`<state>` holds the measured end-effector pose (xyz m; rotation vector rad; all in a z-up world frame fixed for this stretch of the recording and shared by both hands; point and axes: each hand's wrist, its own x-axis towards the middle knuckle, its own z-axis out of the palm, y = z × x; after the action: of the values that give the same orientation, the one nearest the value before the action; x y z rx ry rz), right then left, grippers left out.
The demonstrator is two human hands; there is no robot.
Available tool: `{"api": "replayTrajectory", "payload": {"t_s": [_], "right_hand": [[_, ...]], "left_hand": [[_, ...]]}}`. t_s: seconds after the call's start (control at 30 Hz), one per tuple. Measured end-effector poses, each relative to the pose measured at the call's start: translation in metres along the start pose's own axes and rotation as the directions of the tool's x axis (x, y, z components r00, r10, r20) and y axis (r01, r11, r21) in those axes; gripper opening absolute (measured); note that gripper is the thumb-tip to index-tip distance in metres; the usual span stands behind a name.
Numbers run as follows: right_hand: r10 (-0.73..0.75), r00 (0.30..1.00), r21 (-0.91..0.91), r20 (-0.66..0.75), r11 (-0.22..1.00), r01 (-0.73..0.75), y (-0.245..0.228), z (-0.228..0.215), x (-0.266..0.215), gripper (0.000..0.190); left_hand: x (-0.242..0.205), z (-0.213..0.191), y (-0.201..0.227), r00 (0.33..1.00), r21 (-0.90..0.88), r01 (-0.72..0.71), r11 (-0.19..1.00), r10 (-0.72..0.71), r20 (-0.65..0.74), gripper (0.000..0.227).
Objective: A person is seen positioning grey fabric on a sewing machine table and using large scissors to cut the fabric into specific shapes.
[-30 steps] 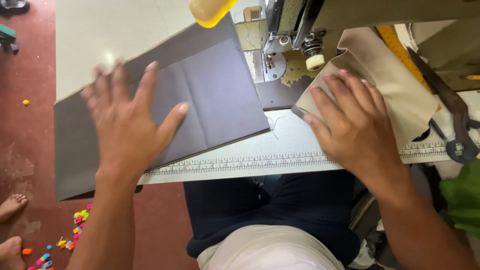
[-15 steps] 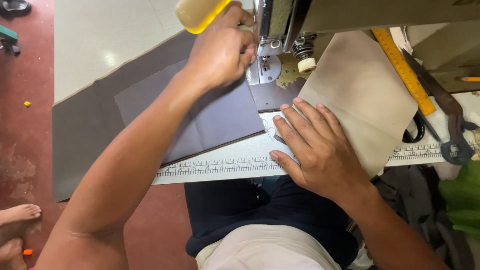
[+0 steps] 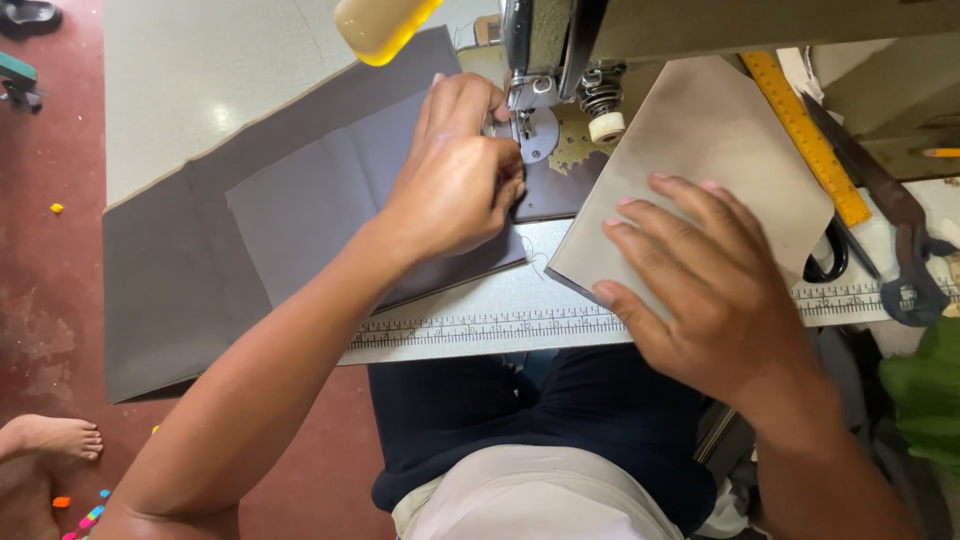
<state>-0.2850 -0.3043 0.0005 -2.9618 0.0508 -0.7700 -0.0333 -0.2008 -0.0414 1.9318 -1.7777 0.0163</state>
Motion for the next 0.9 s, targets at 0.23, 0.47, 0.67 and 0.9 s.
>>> {"api": "replayTrajectory", "payload": {"t_s": [0.23,0.47,0.67,0.9], "right_hand": [[0.017,0.999,-0.008,-0.038,1.0,-0.018,0.003,-0.005,-0.007,0.029],[0.008,1.0,0.075,0.029,0.997,-0.01,-0.008,0.004,0.002,0.026],[0.0,0.999,0.124,0.039,0.992,-0.005,-0.012,0.008,0.013,0.024],[-0.033,0.999,0.216,0.033,0.976,0.025,-0.021,0.014,0.021,0.022]], "left_hand": [[0.033,0.011,-0.082,0.99,0.371,0.077,0.926,-0.026,-0.139,0.01],[0.043,0.017,-0.136,0.998,0.709,0.021,0.705,-0.051,0.022,0.009],[0.035,-0.018,-0.072,0.988,0.152,0.048,0.987,-0.069,0.141,0.055],[0.037,0.016,-0.08,0.991,0.053,-0.11,0.992,0.114,-0.07,0.024]]}}
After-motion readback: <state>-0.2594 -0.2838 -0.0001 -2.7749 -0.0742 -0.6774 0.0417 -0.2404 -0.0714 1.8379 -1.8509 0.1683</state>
